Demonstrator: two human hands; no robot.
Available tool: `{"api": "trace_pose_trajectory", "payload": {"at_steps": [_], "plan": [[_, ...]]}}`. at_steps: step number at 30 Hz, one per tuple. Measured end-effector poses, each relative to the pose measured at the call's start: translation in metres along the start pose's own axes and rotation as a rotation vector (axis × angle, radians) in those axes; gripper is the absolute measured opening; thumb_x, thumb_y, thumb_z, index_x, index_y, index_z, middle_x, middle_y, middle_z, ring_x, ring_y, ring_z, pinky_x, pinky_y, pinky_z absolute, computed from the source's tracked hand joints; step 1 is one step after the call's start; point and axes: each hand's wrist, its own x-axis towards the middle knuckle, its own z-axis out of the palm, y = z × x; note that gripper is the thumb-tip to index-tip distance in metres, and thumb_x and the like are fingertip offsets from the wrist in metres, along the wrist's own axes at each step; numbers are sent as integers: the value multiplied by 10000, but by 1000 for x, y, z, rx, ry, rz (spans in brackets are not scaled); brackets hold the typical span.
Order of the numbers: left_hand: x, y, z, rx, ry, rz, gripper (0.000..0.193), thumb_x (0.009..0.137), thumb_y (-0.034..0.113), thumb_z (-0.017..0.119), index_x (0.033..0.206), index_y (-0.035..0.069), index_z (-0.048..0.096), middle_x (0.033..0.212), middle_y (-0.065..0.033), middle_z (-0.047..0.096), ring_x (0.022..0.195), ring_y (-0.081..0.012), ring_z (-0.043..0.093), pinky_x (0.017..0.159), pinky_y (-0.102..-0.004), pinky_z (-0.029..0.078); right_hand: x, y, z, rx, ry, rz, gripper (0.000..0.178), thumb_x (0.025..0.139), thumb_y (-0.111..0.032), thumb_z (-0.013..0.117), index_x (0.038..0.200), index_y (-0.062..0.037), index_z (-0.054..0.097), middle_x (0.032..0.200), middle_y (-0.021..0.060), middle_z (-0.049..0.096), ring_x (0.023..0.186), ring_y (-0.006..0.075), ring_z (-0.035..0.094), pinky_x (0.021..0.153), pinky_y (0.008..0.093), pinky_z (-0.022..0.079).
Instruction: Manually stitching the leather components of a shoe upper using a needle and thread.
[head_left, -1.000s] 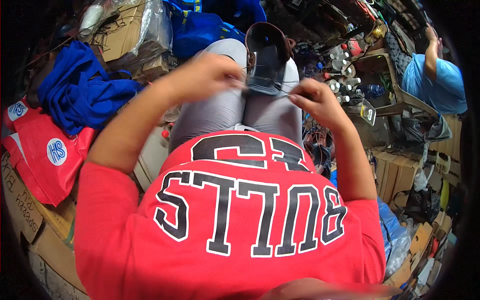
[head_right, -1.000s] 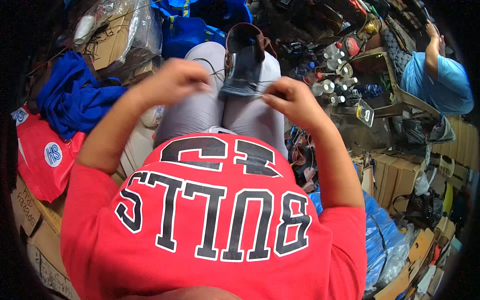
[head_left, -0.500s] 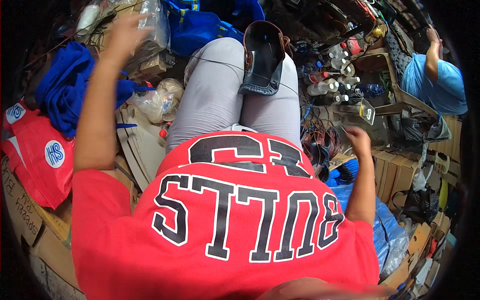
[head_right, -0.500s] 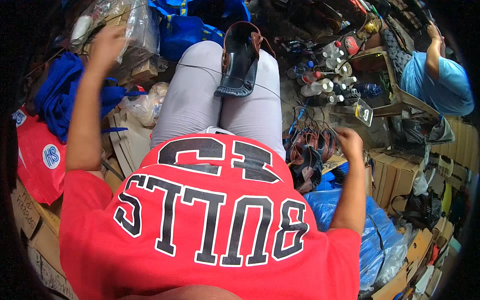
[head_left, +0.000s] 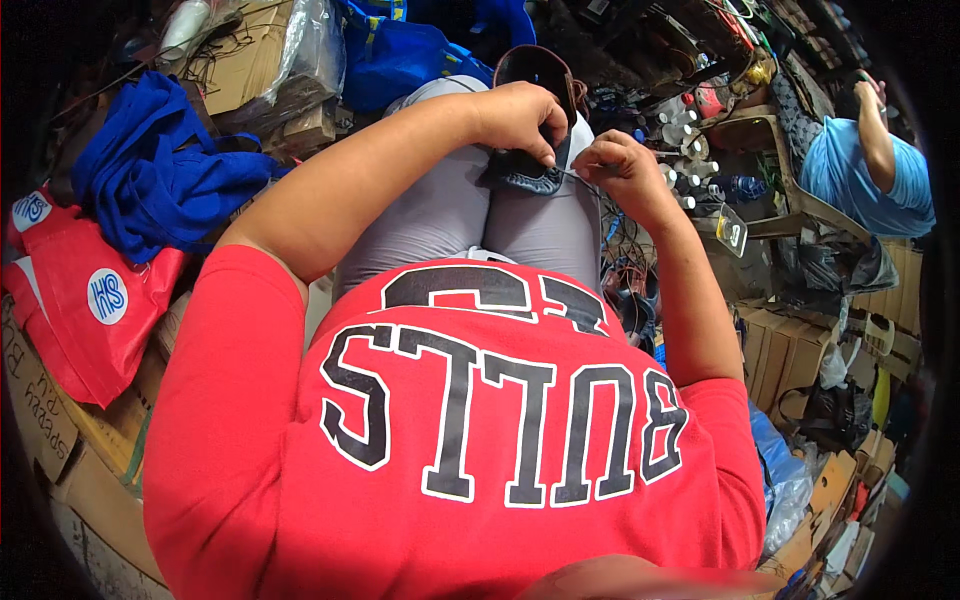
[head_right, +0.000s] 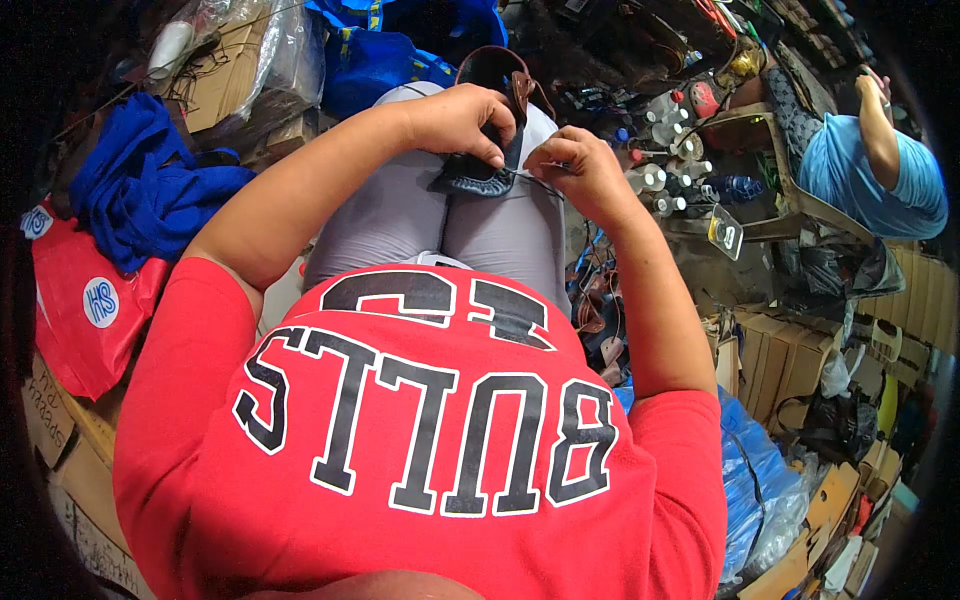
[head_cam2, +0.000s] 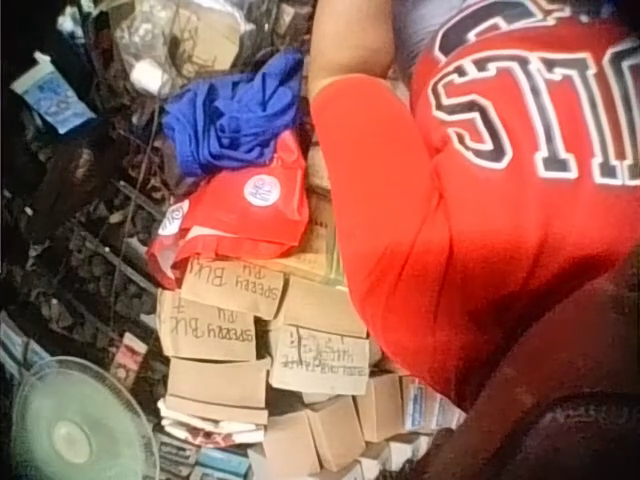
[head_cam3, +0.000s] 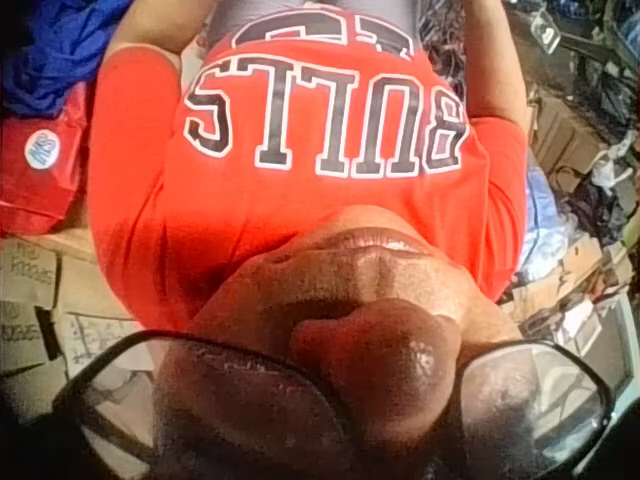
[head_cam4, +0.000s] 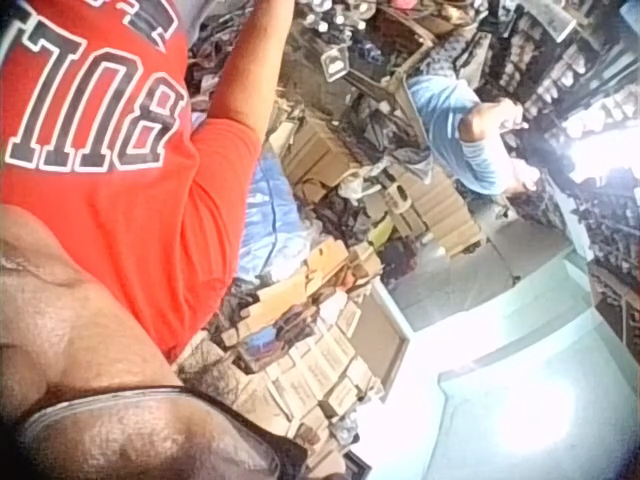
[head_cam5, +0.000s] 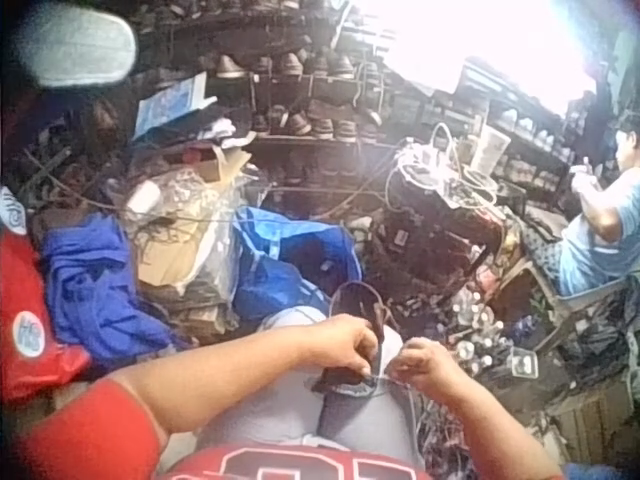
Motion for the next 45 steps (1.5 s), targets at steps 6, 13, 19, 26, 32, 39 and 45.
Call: {"api": "trace_pose_trajectory", "payload": {"at_steps": [6,13,19,26,32,39,45], "plan": [[-2,-11,4,-154,-57,102,252,728,157,731,960,63,700,896,-82,599,896,-212,572,806,-308,448,-16,10,22,167,78,34,205,730,75,642,876,-59,692,827,42,598,781,147,602,712,261,483],[-7,-1,-3,-136,-151,101,273,769,115,689,1040,88,696,870,-60,574,871,-195,558,784,-299,435,-26,4,35,129,206,9,223,739,60,651,903,-82,700,815,46,592,750,147,601,673,257,479],[-9,3,-5,-57,-221,78,297,816,103,637,1112,104,667,890,-73,561,864,-200,556,774,-304,431,-28,-5,35,30,205,-42,274,727,45,652,940,-121,700,794,55,583,709,181,601,632,272,481],[-11,2,-4,-23,-222,52,320,837,103,615,1156,98,639,914,-86,545,870,-222,557,782,-311,428,-24,-8,33,-67,181,-103,275,730,38,650,943,-129,699,791,65,588,695,199,607,620,280,484],[-9,-3,-3,-52,-219,80,316,840,103,609,1155,96,639,921,-89,540,880,-224,557,795,-307,423,-23,-4,36,-98,199,-131,261,725,28,656,929,-130,698,801,72,594,699,215,609,620,290,489],[-7,1,-4,-11,-259,107,337,769,67,642,1106,73,657,963,-110,569,924,-237,570,818,-314,434,-14,-37,21,-607,19,-183,232,742,-6,566,910,-113,684,817,102,591,807,273,597,709,385,460],[3,-13,5,16,-108,118,292,663,36,696,954,57,689,924,-128,624,893,-262,607,801,-336,470,4,-59,28,-697,-100,-47,123,786,-65,532,835,-41,642,852,152,598,827,324,599,729,401,476]]}}
